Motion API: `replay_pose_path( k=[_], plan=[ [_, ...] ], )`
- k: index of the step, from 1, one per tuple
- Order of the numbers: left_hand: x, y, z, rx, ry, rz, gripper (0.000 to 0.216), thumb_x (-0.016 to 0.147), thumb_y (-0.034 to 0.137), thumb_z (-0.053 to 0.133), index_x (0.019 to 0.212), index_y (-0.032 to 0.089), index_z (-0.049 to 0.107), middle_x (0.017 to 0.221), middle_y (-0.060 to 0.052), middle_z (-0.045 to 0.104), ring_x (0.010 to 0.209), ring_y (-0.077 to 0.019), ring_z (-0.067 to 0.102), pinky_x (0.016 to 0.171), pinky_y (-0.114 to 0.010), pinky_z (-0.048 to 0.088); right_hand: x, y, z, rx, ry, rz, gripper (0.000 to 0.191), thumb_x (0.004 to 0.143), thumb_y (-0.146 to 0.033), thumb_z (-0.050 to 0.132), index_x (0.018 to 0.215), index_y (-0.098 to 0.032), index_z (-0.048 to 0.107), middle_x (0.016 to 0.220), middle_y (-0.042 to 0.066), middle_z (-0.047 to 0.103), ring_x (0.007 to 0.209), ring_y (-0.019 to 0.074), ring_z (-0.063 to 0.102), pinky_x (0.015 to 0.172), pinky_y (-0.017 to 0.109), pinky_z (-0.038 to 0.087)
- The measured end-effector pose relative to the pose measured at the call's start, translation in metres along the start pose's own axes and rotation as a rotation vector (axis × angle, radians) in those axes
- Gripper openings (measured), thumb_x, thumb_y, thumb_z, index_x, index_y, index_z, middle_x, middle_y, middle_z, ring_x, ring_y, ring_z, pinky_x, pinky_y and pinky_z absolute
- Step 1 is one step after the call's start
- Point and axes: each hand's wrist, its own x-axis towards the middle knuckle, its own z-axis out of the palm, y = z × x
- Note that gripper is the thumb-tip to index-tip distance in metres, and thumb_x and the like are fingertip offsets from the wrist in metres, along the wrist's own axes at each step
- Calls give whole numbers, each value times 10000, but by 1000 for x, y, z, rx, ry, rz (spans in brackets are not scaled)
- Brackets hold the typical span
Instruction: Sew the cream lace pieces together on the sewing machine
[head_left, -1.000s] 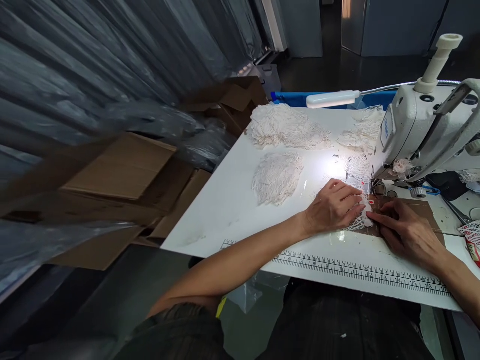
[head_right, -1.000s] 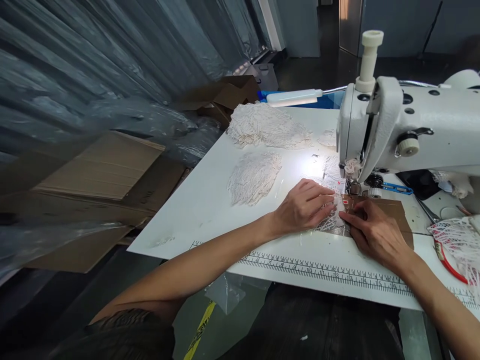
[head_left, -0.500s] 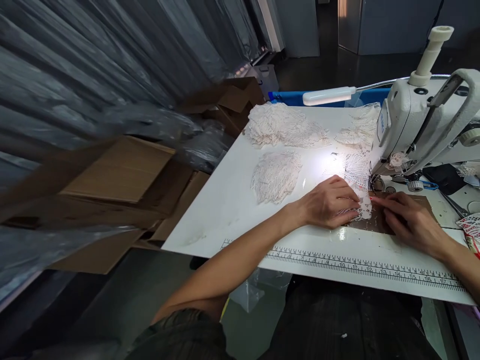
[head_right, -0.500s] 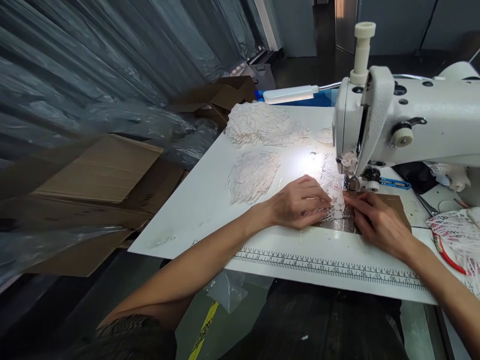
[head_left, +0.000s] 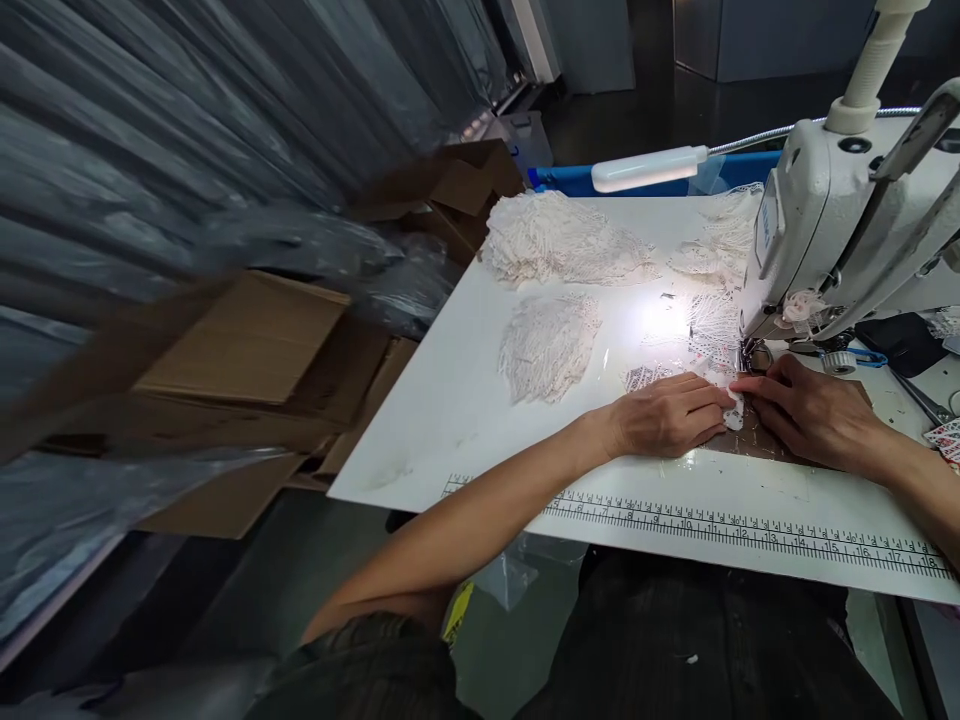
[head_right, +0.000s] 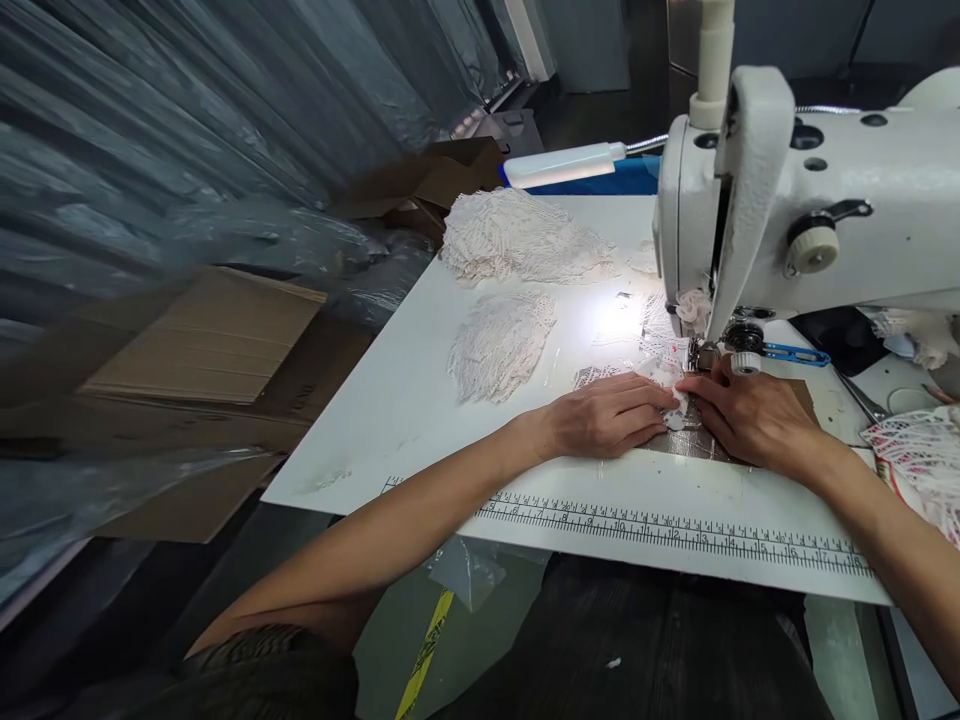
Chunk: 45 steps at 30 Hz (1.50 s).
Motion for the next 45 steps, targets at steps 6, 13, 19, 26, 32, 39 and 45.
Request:
replay_pose_path(
  k=[6,13,19,26,32,39,45],
  plan=[
    [-2,1,3,1,34,-19,195,971,162,523,840,131,664,1024,-55,726,934,-132,676,875,-272,572,-10,1,3,126,114,-7,397,998,-303,352,1229,-202,659,878,106,632,662,183,594,519,284,423],
    [-4,-1,6,-29,28,-55,171,987,178,498,950,120,654,1006,-59,731,915,-123,683,862,-271,587,-13,5,-2,366,114,107,364,962,-238,402,1232,-211,646,865,78,651,755,191,628,651,314,532],
    [-4,1,5,-19,71,-63,158,987,179,500,955,112,640,979,-60,731,888,-130,688,819,-270,590,-13,-5,-7,411,113,19,366,919,-166,426,1148,-226,705,963,85,638,813,175,628,724,318,534],
    [0,-2,0,101,129,-67,220,982,327,530,941,132,623,973,-50,730,899,-153,677,871,-328,531,-15,-12,-4,210,78,-74,353,946,-199,432,1144,-252,720,992,112,593,862,211,588,735,376,506],
    [-3,-9,1,146,-16,-191,434,1034,452,332,1195,121,562,1247,-134,647,1031,-213,620,811,-378,453,-17,-11,0,200,94,-76,341,949,-200,455,1176,-278,697,994,94,592,879,207,588,745,359,501],
    [-4,-7,2,158,-124,-227,411,1034,401,314,1198,140,586,1298,-115,624,1058,-229,593,833,-404,409,-17,-14,0,214,121,-77,339,936,-170,460,1168,-253,693,1013,106,579,897,233,586,768,407,510],
    [-4,-7,0,152,-175,-240,398,1026,373,325,1206,139,593,1297,-109,625,1085,-239,583,849,-413,418,-17,-15,2,189,126,-74,341,936,-170,464,1179,-273,680,1016,96,589,915,223,590,775,389,514]
  ],
)
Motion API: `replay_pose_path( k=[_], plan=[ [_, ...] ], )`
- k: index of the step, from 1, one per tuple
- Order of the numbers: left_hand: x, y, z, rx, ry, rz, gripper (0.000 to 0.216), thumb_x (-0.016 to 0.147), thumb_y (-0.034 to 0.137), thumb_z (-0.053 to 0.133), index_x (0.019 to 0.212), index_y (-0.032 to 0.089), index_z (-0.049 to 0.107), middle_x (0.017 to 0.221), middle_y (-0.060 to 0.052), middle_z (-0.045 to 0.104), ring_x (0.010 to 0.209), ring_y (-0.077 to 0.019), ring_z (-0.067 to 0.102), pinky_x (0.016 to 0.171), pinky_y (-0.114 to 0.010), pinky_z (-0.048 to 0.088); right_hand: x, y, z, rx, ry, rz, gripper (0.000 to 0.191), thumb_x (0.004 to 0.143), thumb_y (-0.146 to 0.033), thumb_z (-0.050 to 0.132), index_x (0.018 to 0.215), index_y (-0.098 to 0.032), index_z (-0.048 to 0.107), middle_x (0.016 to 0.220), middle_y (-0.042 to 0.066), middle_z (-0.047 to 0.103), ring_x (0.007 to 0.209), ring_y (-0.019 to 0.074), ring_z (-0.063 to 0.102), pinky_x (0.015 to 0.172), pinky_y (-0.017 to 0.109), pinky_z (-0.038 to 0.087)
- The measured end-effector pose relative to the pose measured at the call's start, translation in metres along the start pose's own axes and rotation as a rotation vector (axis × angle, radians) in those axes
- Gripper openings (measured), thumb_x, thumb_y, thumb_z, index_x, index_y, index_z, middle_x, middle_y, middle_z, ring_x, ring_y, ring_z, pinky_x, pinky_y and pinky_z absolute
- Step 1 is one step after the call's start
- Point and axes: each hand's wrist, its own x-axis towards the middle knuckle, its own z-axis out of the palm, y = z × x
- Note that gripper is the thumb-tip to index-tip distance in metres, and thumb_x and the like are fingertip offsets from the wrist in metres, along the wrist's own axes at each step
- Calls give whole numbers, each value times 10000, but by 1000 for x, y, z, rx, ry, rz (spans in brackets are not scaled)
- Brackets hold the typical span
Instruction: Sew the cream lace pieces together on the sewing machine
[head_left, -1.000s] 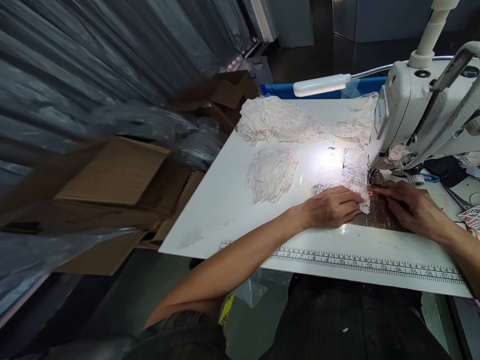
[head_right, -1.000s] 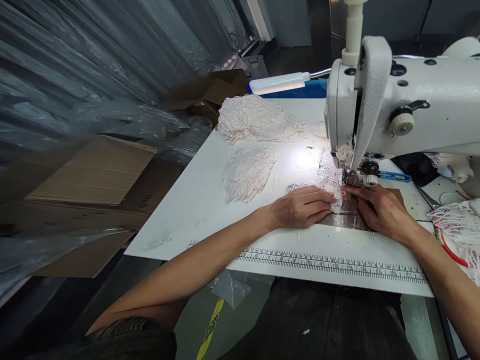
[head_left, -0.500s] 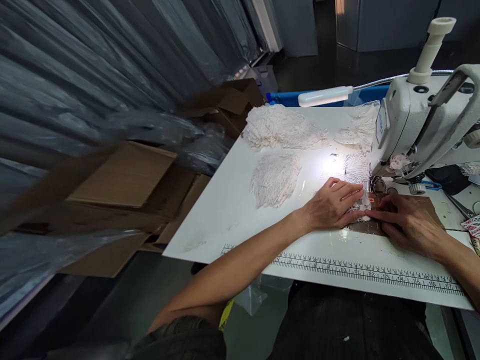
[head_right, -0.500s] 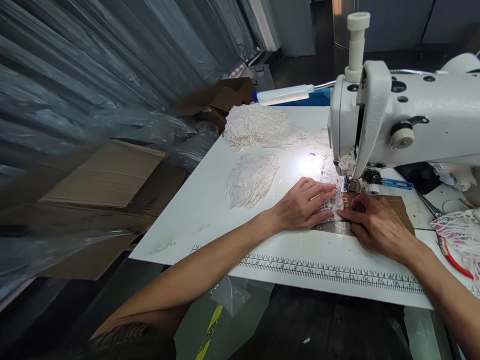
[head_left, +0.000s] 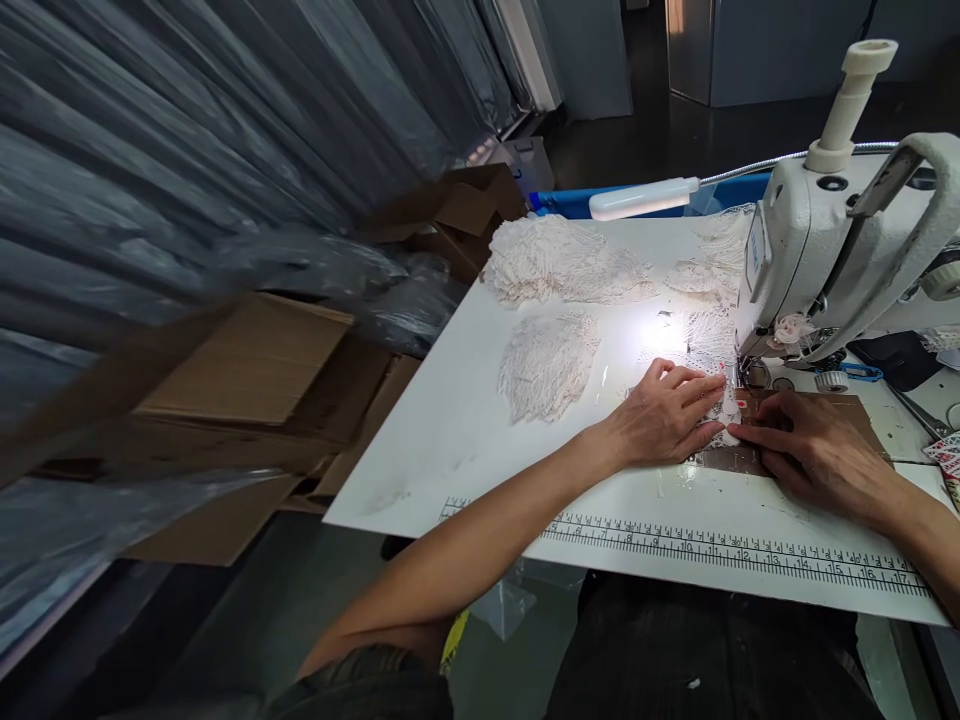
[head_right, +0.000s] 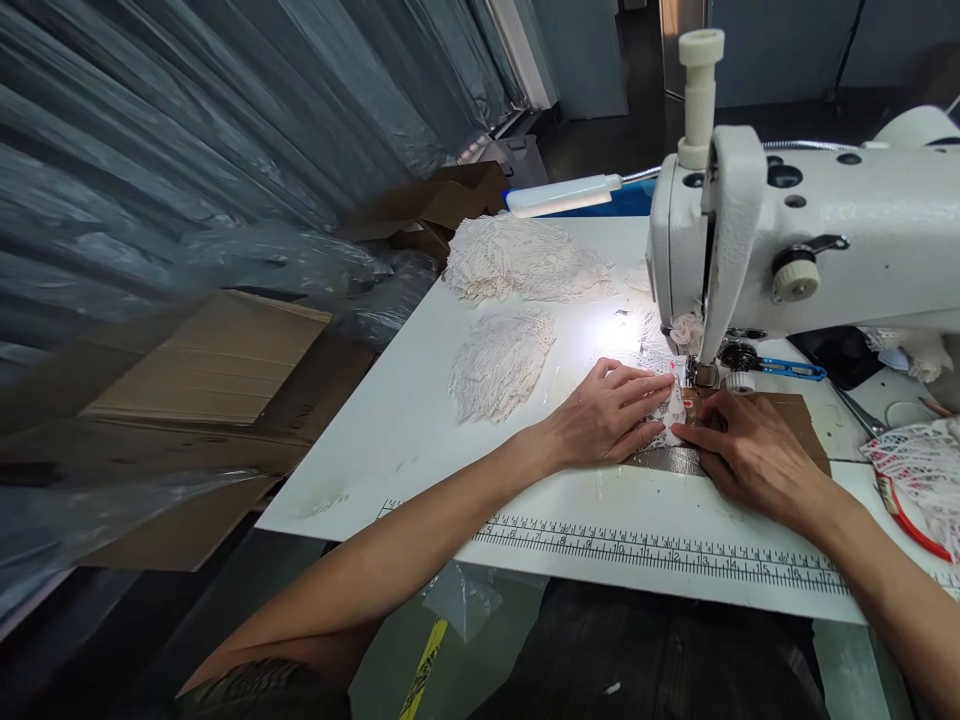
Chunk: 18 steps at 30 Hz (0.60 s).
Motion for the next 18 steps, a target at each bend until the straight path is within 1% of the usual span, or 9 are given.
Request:
replay_pose_path(
  k=[6,13,18],
  plan=[
    [1,0,-2,12,2,15,396,1022,385,333,1215,140,576,1297,-110,624,1073,-240,590,836,-413,414,0,-1,1,3,31,-13,340,959,-175,413,1157,-241,681,991,104,574,885,221,579,760,400,510],
    [1,1,-2,23,24,24,390,1021,369,325,1207,130,572,1298,-114,620,1057,-237,588,841,-422,401,-1,-1,3,-1,3,18,345,956,-181,417,1175,-261,671,1020,102,578,915,227,580,783,409,508],
    [0,0,-1,25,29,25,370,1015,361,345,1221,147,567,1292,-101,628,1068,-248,586,849,-430,382,-1,-1,2,3,17,6,344,960,-185,404,1168,-235,674,998,113,584,902,238,583,766,425,509]
  ],
)
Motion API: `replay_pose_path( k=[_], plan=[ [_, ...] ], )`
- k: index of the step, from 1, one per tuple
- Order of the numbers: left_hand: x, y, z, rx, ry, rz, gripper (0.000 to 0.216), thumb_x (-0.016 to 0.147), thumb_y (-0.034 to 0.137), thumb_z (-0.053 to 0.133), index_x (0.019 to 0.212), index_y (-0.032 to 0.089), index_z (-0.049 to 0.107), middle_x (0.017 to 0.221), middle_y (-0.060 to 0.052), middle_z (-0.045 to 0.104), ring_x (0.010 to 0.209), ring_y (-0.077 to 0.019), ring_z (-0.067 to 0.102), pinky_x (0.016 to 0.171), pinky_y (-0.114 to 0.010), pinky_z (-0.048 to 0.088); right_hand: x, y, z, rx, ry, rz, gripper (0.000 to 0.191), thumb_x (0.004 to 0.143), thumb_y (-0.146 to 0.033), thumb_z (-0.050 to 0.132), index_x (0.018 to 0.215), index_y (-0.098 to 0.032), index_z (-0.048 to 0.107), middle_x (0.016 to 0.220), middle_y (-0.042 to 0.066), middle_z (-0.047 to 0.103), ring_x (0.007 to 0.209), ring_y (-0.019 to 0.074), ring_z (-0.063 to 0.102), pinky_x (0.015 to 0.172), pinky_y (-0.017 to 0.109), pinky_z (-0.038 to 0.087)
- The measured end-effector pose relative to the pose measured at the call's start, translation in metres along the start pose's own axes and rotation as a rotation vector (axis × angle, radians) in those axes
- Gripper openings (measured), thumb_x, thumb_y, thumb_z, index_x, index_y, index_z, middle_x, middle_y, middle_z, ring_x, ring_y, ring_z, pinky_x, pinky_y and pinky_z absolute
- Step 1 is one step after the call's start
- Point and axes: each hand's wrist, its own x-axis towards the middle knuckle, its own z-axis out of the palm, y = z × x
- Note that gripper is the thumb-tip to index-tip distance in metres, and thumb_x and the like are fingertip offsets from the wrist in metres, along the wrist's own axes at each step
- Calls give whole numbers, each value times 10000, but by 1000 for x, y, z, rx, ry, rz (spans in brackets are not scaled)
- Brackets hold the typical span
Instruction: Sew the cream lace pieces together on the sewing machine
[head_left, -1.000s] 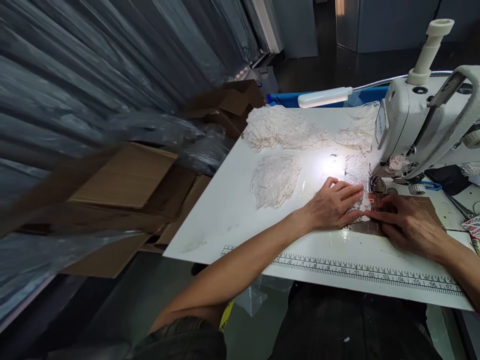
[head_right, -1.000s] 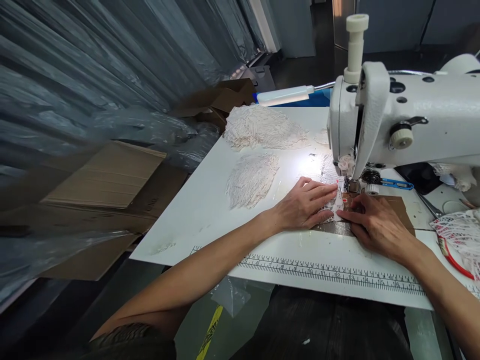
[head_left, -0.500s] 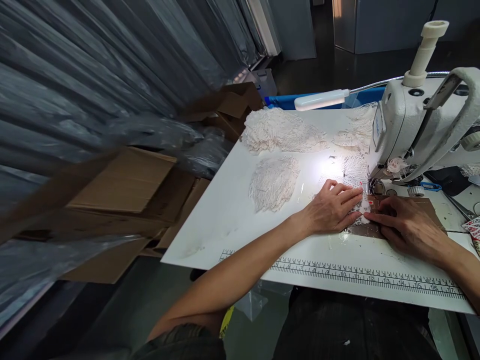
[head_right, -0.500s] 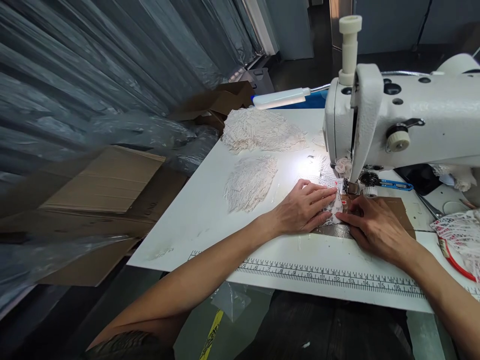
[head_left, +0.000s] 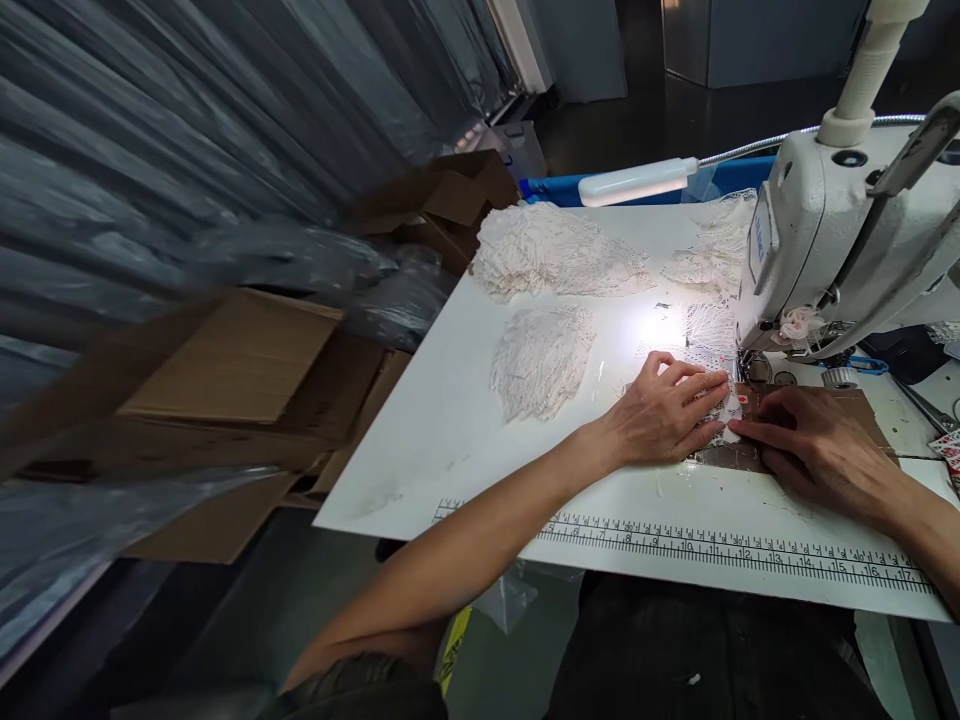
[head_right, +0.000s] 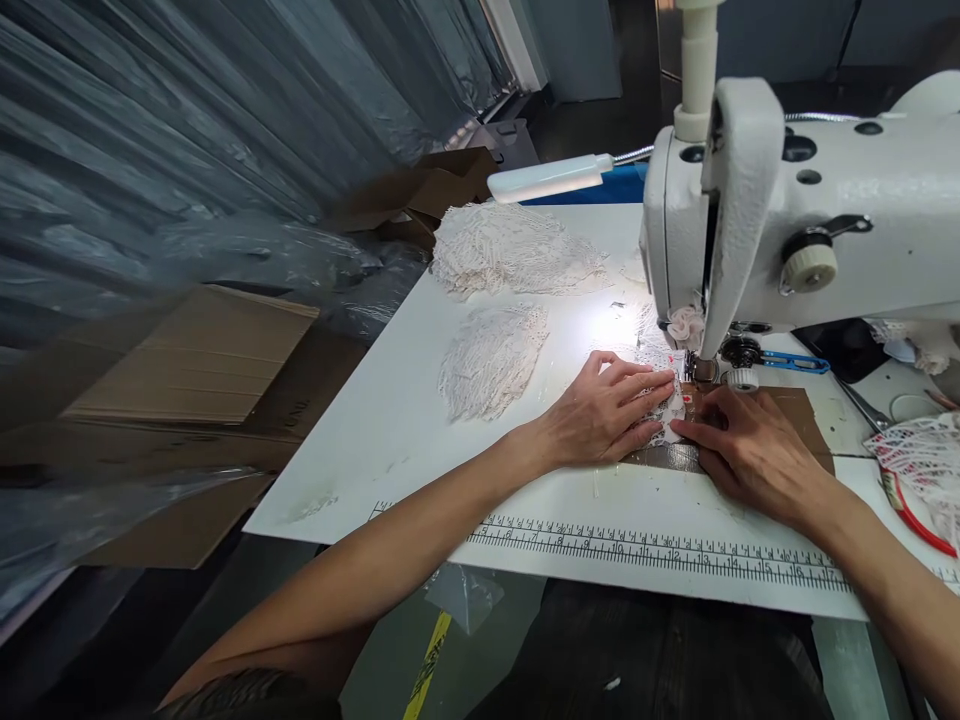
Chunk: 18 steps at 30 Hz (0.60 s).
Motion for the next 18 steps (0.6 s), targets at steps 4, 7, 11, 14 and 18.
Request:
replay_pose_path(
  k=[4,7,11,14,18],
  plan=[
    [0,0,1,-15,-22,-12,352,1011,351,365,1224,163,573,1300,-90,625,1084,-253,584,863,-440,377,0,-1,-1,-6,-10,5,334,964,-192,411,1159,-242,677,999,113,589,899,236,584,771,422,509],
    [1,1,1,-37,-22,-40,341,1016,336,359,1211,183,593,1282,-78,640,1090,-248,584,875,-437,378,0,-1,0,-12,-24,16,322,949,-185,445,1162,-248,678,1004,109,592,906,235,589,775,406,510],
    [3,3,-1,-37,2,-54,312,1023,308,381,1177,161,609,1260,-58,657,1047,-224,609,910,-434,369,0,-1,1,-20,-28,14,322,941,-178,456,1168,-241,675,999,110,589,916,241,588,793,416,509],
    [5,4,-3,-10,-7,-50,296,1020,292,399,1177,155,609,1255,-52,659,1034,-224,616,964,-459,350,0,-1,0,-23,-30,18,331,946,-172,437,1173,-242,669,1000,109,588,912,235,584,781,403,513],
    [12,0,-4,8,-79,-41,300,1013,284,402,1198,179,613,1268,-56,648,1032,-236,614,996,-501,354,1,-1,2,-52,-8,33,344,947,-159,420,1176,-245,661,1000,107,588,879,225,582,758,392,517]
  ],
)
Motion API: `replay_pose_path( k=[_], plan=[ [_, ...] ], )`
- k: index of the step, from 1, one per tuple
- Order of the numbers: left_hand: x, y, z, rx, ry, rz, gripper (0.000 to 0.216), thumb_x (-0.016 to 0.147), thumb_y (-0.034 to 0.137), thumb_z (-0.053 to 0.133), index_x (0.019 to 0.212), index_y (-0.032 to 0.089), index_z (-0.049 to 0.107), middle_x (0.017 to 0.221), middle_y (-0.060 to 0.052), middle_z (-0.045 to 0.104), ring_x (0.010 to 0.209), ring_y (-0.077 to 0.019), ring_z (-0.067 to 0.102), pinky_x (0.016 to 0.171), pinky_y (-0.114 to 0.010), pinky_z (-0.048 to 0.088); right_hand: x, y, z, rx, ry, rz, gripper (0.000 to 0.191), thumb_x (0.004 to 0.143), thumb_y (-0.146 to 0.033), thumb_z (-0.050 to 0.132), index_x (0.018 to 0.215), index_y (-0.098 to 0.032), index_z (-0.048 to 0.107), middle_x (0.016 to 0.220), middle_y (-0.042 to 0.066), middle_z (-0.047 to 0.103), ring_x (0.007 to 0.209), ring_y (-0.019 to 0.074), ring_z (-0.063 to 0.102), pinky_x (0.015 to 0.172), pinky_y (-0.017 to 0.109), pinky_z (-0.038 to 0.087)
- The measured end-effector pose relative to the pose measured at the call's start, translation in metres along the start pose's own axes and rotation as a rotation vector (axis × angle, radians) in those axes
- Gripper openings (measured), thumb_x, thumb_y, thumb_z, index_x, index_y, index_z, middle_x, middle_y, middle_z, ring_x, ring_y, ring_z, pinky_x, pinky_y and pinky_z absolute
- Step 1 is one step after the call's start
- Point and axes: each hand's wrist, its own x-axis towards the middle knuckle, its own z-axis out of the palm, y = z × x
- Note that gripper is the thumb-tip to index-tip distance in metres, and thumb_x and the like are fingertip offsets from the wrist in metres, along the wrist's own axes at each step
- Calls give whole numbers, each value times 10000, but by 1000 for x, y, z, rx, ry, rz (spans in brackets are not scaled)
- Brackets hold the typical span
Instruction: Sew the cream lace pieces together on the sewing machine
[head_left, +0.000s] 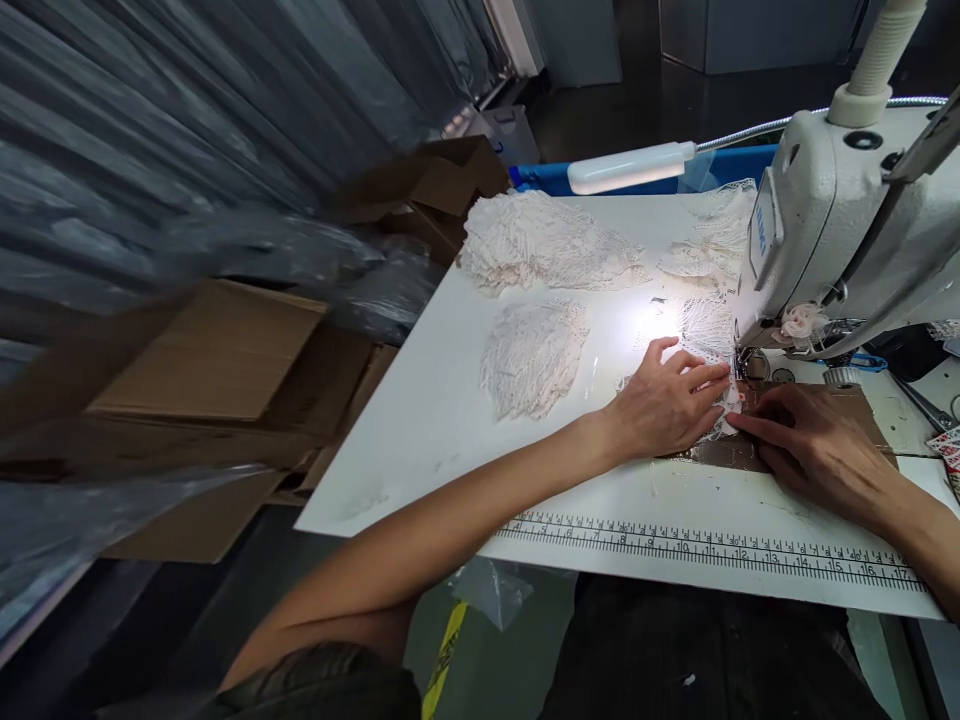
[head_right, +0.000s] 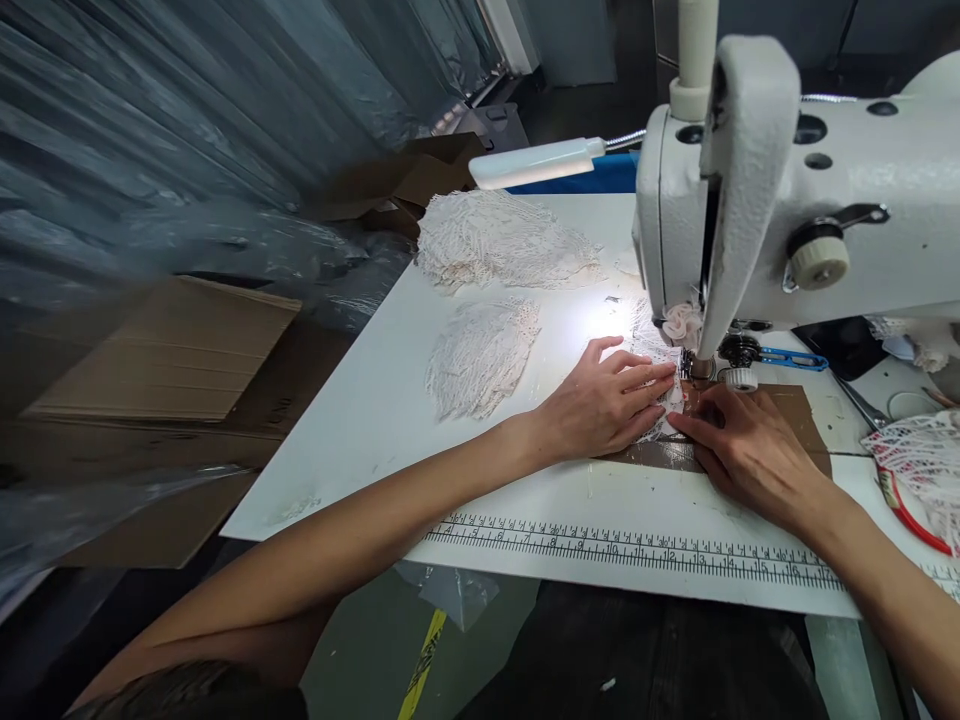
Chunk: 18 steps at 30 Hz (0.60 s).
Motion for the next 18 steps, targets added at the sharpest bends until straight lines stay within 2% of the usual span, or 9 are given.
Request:
replay_pose_path(
  k=[5,13,18],
  plan=[
    [8,-9,2,0,-34,16,309,1011,312,399,1185,203,630,1281,-58,634,1026,-239,613,1032,-559,356,3,-1,2,-60,16,26,331,923,-141,437,1157,-231,653,988,106,581,841,223,578,730,383,515],
    [5,-11,10,-16,63,36,301,1018,333,402,1194,202,609,1270,-57,636,1066,-242,593,1015,-564,385,7,-2,-2,-51,14,31,336,932,-163,424,1156,-227,666,964,96,598,798,205,597,667,348,529],
    [4,-9,8,-24,58,31,291,1012,316,403,1178,206,614,1263,-58,637,1077,-238,588,1005,-548,384,1,8,-1,-35,10,127,342,962,-229,401,1158,-202,679,1001,120,617,794,208,623,624,334,536]
  ],
)
